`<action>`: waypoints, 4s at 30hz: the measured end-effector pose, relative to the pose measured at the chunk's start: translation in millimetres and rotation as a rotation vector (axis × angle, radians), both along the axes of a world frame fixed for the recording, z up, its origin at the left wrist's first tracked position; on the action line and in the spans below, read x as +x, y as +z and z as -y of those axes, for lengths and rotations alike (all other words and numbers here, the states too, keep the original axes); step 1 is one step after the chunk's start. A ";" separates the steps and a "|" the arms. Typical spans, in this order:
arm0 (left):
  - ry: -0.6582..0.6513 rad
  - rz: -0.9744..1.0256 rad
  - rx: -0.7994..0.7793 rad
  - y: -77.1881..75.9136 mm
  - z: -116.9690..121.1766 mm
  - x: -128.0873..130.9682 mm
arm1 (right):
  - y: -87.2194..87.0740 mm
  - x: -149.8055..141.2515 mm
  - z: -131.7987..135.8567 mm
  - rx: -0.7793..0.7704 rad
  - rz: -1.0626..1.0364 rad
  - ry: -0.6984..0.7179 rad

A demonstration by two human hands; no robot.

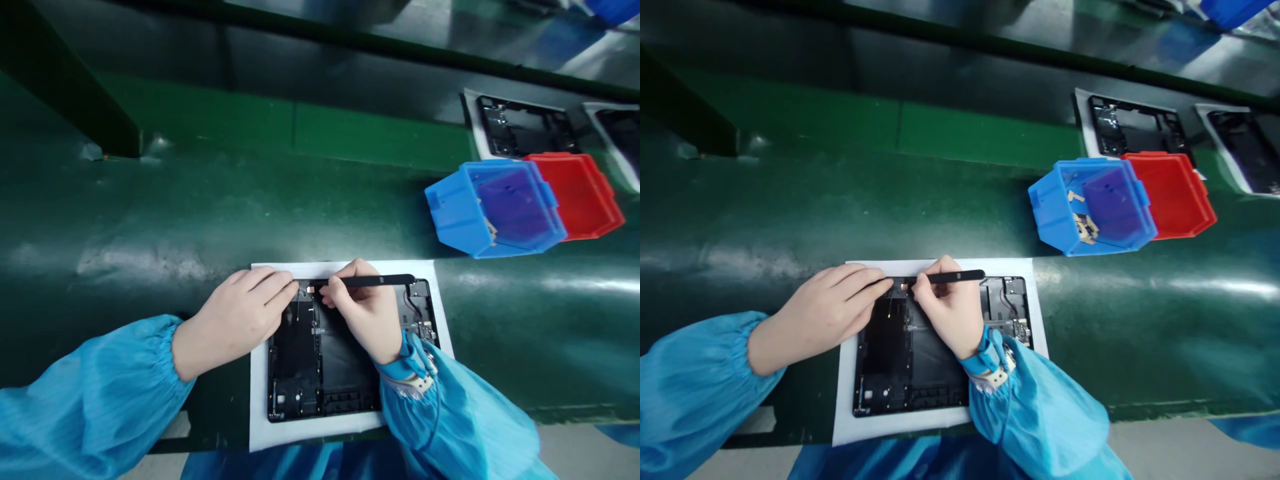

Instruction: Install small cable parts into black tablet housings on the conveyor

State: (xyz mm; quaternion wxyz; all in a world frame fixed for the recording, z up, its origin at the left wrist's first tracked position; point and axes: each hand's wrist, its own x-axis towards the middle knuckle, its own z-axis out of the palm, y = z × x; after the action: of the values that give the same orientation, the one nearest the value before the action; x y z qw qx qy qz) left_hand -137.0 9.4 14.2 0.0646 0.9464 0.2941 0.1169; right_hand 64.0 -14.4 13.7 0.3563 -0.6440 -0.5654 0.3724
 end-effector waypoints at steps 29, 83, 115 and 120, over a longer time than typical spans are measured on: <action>0.097 0.049 -0.082 -1.1 20.3 -23.0 | 9.5 -12.6 18.1 0.300 0.651 0.461; 0.009 -0.090 0.005 3.7 7.1 -11.1 | 6.5 7.7 -3.9 0.228 0.363 0.408; 0.133 0.081 -0.147 -4.2 2.2 -16.2 | 5.9 3.1 -10.6 0.279 0.202 0.492; 0.117 0.077 -0.158 -4.0 1.3 -17.4 | 6.2 3.3 -7.9 0.321 0.151 0.360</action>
State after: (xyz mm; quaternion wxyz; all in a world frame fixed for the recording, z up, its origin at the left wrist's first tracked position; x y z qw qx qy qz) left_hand -154.4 8.1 10.1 0.1433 0.9143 0.3545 0.1335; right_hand 67.3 -6.5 19.9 0.3390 -0.4940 -0.7478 0.2861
